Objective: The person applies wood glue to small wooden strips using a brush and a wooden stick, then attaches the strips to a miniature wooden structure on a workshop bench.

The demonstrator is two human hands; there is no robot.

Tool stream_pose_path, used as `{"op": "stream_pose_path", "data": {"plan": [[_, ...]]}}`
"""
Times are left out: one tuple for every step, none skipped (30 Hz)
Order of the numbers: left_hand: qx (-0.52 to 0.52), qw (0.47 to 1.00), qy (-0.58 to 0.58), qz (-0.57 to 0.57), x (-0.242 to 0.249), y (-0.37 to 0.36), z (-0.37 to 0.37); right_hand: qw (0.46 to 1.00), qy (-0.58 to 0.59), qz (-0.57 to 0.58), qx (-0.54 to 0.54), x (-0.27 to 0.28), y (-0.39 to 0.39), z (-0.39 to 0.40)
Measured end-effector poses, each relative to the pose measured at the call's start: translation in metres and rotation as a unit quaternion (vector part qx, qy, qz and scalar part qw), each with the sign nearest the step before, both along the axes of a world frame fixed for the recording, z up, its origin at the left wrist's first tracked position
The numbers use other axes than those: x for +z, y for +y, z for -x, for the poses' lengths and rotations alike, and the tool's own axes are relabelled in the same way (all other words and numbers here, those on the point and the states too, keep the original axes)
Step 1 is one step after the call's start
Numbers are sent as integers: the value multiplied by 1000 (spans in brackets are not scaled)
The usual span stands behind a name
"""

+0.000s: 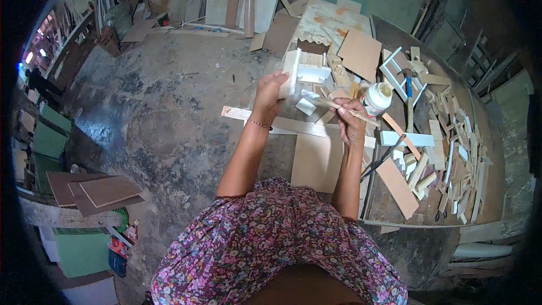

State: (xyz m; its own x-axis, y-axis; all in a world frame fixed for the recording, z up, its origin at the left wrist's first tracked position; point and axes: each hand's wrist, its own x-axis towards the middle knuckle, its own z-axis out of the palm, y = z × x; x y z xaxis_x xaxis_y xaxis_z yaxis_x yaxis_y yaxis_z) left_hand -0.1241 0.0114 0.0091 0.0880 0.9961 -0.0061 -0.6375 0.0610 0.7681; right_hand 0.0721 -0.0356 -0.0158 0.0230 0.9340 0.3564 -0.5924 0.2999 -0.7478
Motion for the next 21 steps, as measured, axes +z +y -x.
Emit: {"op": "stream_pose_path", "data": {"plan": [[15, 1000, 7, 4, -1, 2, 0, 1000, 19, 3, -5, 2, -1, 0], [29, 999, 14, 8, -3, 2, -1, 1000, 19, 13, -8, 4, -1, 1], [43, 999, 22, 12, -2, 1, -3, 999, 20, 23, -12, 8, -2, 2], [40, 999, 23, 7, -1, 0, -4, 999, 20, 32, -16, 10, -2, 4], [38, 999, 25, 1, 0, -2, -6, 1000, 13, 21, -17, 11, -2, 5], [37, 999, 26, -4, 1, -4, -6, 1000, 6, 10, -17, 12, -3, 8], [33, 999, 25, -7, 0, -3, -6, 1000, -2, 0, -17, 12, -3, 11], [28, 999, 24, -10, -2, -2, -6, 1000, -1, -1, -8, 11, -3, 12], [23, 999, 22, -15, -2, -1, -6, 1000, 0, -3, 0, 10, -2, 13], [19, 1000, 21, -4, -2, -1, -5, 1000, 2, -5, 9, 9, -2, 14], [15, 1000, 20, 7, -2, 0, -5, 1000, 5, -3, 13, 7, -1, 15], [10, 1000, 18, 18, -2, -1, -4, 1000, 8, 0, 16, 6, -1, 15], [5, 1000, 8, 19, -1, -1, -4, 1000, 11, 2, 21, 5, 0, 15], [-1, 1000, -1, 21, 1, -2, -3, 1000, 10, 3, 20, 4, 0, 14], [-6, 1000, -11, 22, 2, -2, -3, 1000, 10, 4, 20, 4, 0, 11], [0, 1000, -9, 9, 2, -2, -3, 1000, 9, 5, 19, 4, 0, 9], [7, 1000, -8, -6, 1, -1, -3, 1000, 12, 10, 10, 4, 1, 7], [14, 1000, -6, -19, 0, 0, -3, 1000, 15, 15, 1, 5, 1, 6], [34, 999, 4, -29, 0, 0, -4, 1000, 18, 20, -9, 6, 1, 5], [54, 998, 15, -39, -1, 1, -6, 999, 16, 29, -19, 6, 0, 6], [73, 996, 26, -48, -2, 2, -8, 999, 14, 38, -29, 9, -1, 7]]}}
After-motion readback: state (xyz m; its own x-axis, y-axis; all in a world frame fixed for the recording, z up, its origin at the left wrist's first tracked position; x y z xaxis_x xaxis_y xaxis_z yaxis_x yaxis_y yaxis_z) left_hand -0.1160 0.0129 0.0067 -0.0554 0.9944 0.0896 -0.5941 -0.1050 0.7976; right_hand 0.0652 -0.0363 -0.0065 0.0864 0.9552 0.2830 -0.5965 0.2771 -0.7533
